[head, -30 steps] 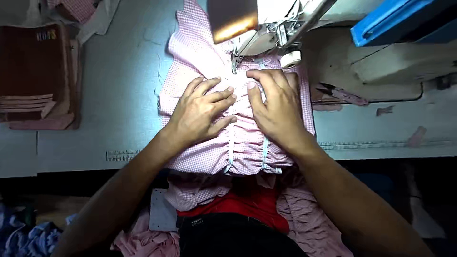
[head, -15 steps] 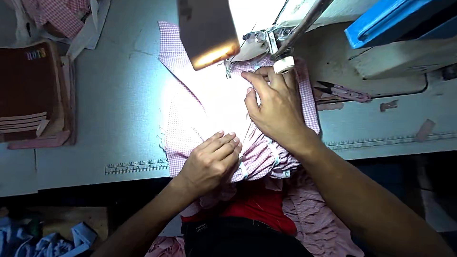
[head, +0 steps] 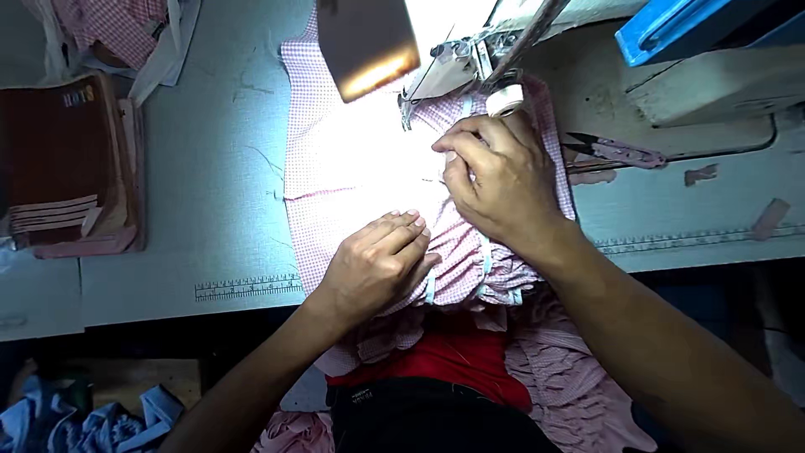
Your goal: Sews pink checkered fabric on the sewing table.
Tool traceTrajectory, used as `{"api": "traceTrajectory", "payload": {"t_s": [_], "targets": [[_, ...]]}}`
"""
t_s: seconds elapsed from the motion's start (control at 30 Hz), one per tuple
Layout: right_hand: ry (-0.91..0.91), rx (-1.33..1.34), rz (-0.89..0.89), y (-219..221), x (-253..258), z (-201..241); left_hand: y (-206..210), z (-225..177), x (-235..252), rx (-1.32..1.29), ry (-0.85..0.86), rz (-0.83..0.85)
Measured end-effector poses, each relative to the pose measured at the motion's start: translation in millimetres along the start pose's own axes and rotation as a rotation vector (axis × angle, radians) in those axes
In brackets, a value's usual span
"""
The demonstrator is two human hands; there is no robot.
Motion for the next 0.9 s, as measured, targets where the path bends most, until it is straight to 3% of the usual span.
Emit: {"api": "traceTrajectory", "payload": {"t_s": [0.1, 0.23, 0.37, 0.5, 0.67, 0.8, 0.9], "targets": [[0.025, -0.030, 0.026, 1.8, -2.2, 1.0, -0.4, 2.2, 1.9, 0.003, 0.002, -0.011], [-0.092, -0.009, 0.008, -2.0, -3.6, 9.8, -0.7, 5.4, 2.4, -0.003, 0.008, 0.005], [-0.033, -0.050, 0.115, -3.2, -7.3, 13.3, -1.4, 5.0, 1.4, 0.008, 0.011, 0.038], [-0.146, 0.001, 0.051, -8.9, -13.9, 18.6, -2.2, 6.0, 4.4, 0.011, 0.019, 0.051], [-0.071, -0.047, 0.099, -5.4, -12.6, 13.7, -3.2, 7.2, 5.4, 0.006, 0.026, 0.051], [-0.181, 0.002, 0.021, -6.5, -10.1, 12.6, -2.6, 7.1, 4.9, 0.010, 0.030, 0.064], [-0.105, -0.051, 0.055, -3.6, -6.2, 3.3, -3.0, 7.0, 6.7, 0.014, 0.031, 0.058]]}}
Point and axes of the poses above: each hand's wrist, its own x-axis towards the middle knuckle, its own y-axis out of the palm, z = x × y, the point moved 8 cm from there along x, towards the middle knuckle, and after that the axes turned 2 degrees about -z, right-handed, at the moved point
